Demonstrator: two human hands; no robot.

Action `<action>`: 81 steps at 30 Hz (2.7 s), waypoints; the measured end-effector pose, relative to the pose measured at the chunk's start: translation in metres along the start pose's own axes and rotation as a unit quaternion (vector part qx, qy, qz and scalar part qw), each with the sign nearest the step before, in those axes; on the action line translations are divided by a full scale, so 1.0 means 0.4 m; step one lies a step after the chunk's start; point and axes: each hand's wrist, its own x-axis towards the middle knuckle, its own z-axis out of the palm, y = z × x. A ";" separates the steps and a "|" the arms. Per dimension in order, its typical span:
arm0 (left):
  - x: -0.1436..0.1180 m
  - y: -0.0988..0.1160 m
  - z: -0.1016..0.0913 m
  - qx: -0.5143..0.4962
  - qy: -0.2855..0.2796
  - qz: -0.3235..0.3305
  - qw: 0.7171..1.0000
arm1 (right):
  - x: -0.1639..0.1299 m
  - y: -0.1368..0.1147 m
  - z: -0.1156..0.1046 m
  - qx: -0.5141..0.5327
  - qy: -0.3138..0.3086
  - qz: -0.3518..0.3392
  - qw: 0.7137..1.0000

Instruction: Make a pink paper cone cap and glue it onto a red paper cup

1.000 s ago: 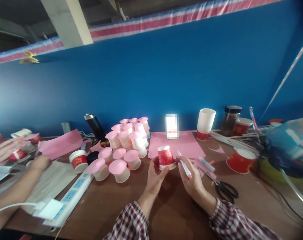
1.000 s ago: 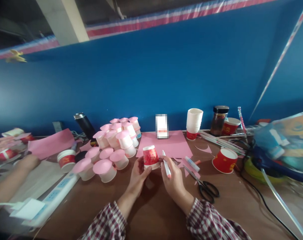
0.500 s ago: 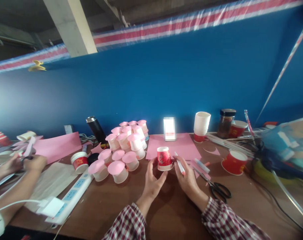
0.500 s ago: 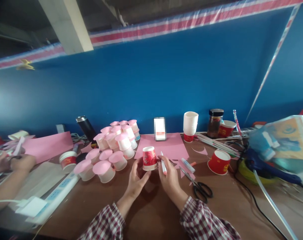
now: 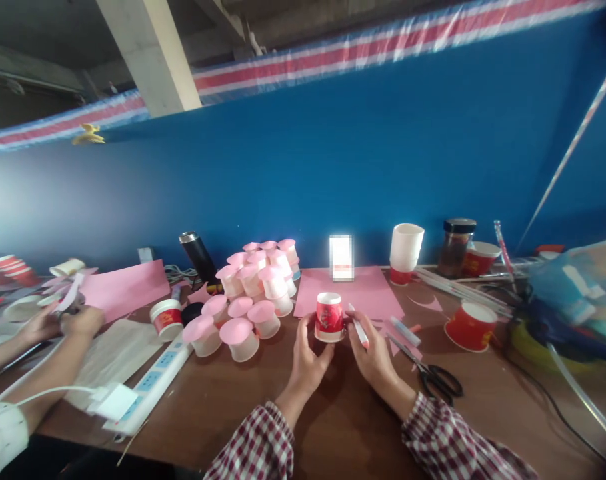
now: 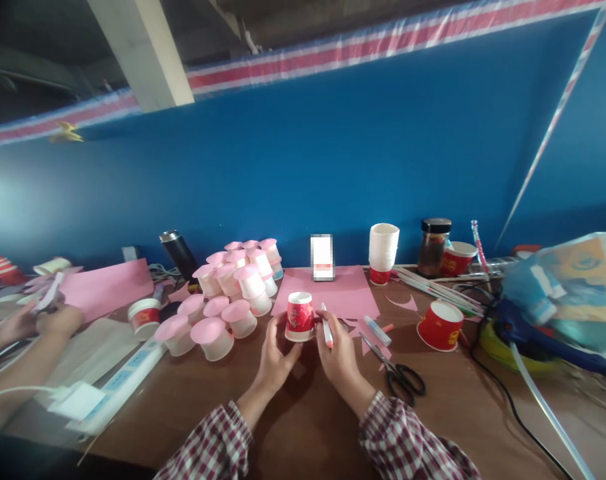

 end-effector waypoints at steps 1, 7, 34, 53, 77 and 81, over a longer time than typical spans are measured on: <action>0.000 0.002 0.000 0.000 0.001 0.000 1.000 | 0.000 0.001 0.001 -0.001 0.002 -0.002 1.000; 0.000 0.014 0.002 -0.003 0.010 -0.008 1.000 | 0.000 0.001 0.001 0.004 -0.003 -0.011 1.000; 0.005 0.037 -0.012 -0.038 0.021 -0.079 0.996 | 0.001 -0.009 -0.001 -0.039 -0.026 -0.017 0.999; 0.003 0.029 -0.007 0.014 0.004 -0.068 0.998 | -0.003 -0.005 0.010 -0.014 -0.039 -0.048 0.998; -0.006 0.023 0.000 -0.035 -0.095 -0.047 0.994 | 0.003 0.014 0.008 -0.033 -0.004 -0.015 0.999; -0.006 0.026 -0.002 -0.024 -0.067 -0.048 0.996 | 0.005 0.036 0.012 -0.046 0.011 -0.023 0.999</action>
